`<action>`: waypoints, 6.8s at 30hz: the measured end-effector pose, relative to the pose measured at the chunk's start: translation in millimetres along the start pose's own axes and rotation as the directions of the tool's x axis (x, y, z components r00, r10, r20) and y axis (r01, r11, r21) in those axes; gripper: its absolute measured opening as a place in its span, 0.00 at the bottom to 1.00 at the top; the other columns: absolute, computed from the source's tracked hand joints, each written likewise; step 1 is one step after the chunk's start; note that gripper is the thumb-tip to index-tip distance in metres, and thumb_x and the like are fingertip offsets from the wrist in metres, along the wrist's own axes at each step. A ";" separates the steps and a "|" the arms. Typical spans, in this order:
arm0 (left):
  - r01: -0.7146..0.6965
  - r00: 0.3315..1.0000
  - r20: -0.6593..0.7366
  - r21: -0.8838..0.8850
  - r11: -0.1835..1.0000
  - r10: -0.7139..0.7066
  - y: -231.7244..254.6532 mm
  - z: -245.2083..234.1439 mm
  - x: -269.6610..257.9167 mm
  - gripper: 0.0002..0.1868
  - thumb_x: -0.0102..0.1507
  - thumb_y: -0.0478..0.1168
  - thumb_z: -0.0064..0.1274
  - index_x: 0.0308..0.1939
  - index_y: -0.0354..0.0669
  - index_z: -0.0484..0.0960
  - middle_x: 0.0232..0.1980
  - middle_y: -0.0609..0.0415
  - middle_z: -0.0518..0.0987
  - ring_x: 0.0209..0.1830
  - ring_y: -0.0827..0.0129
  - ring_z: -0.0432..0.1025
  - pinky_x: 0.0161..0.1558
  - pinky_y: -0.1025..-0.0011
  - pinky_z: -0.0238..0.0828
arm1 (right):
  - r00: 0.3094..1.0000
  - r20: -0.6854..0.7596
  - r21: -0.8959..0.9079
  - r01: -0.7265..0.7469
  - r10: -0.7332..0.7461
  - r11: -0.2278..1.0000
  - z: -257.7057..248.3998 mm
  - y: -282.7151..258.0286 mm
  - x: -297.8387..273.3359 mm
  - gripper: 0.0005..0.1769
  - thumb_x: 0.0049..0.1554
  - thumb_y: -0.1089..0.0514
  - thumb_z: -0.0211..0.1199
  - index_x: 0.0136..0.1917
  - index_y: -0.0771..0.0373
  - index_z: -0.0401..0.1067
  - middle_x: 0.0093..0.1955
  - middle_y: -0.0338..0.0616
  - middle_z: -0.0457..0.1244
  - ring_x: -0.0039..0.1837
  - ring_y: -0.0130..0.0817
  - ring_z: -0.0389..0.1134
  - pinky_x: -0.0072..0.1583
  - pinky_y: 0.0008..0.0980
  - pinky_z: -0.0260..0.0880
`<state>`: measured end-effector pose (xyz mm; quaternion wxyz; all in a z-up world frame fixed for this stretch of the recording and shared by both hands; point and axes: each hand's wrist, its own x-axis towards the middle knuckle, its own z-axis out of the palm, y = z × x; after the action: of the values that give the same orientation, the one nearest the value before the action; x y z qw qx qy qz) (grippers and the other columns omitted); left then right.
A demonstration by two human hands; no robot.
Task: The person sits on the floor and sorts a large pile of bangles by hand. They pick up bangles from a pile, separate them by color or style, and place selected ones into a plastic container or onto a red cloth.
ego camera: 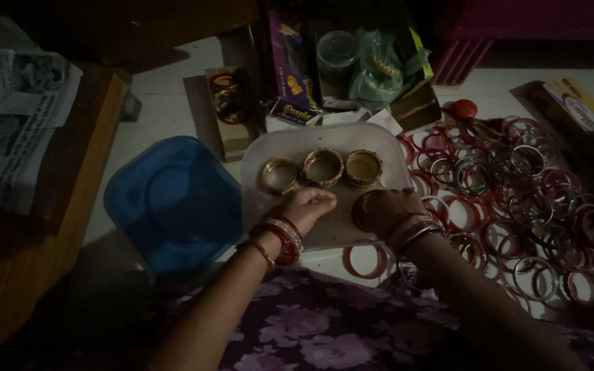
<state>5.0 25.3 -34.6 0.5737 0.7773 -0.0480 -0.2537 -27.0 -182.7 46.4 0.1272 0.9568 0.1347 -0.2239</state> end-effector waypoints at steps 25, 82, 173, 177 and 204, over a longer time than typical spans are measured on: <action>-0.061 0.980 0.176 0.709 0.703 -0.092 61.6 45.7 -60.7 0.18 0.65 0.45 0.57 0.56 0.44 0.83 0.51 0.37 0.82 0.48 0.48 0.78 0.51 0.56 0.77 | 0.967 -0.120 0.688 -0.081 0.223 0.721 14.2 74.6 -46.4 0.11 0.56 0.49 0.64 0.48 0.52 0.83 0.45 0.39 0.74 0.47 0.37 0.78 0.53 0.39 0.79; -0.378 0.924 0.143 0.487 0.787 0.355 78.3 126.7 -11.5 0.40 0.57 0.44 0.66 0.71 0.48 0.65 0.79 0.36 0.51 0.76 0.37 0.55 0.67 0.48 0.63 | 0.783 0.306 0.316 -0.620 0.541 0.718 93.5 175.8 -72.0 0.29 0.56 0.26 0.64 0.50 0.51 0.86 0.64 0.48 0.68 0.69 0.53 0.63 0.67 0.55 0.64; -0.418 0.908 0.071 0.052 0.907 0.414 78.8 177.9 36.8 0.10 0.63 0.39 0.60 0.46 0.37 0.85 0.41 0.52 0.87 0.41 0.68 0.81 0.43 0.69 0.77 | 0.719 0.468 0.538 -0.693 0.513 0.480 144.1 250.5 -64.8 0.43 0.54 0.24 0.60 0.76 0.44 0.65 0.77 0.48 0.62 0.75 0.51 0.64 0.74 0.48 0.65; -0.410 0.910 0.065 -0.020 0.912 0.410 82.1 178.2 34.9 0.11 0.64 0.39 0.60 0.48 0.36 0.84 0.42 0.52 0.87 0.41 0.69 0.80 0.44 0.69 0.78 | 0.724 0.043 0.616 -0.562 0.689 0.552 196.8 282.4 -43.9 0.31 0.61 0.35 0.56 0.70 0.52 0.75 0.75 0.52 0.61 0.72 0.53 0.66 0.70 0.50 0.68; -0.334 0.942 0.040 0.005 0.942 0.334 95.1 178.9 32.0 0.11 0.64 0.42 0.58 0.45 0.39 0.85 0.40 0.55 0.88 0.41 0.71 0.82 0.44 0.69 0.78 | 0.914 -0.040 -0.042 -0.405 0.403 0.913 210.5 299.6 -41.5 0.21 0.56 0.62 0.61 0.63 0.53 0.77 0.65 0.45 0.69 0.65 0.40 0.72 0.66 0.40 0.73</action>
<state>-27.2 -173.6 3.5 0.6029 0.7562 -0.1916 -0.1675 -51.5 -534.0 -62.0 0.1924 0.9639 -0.0585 -0.1747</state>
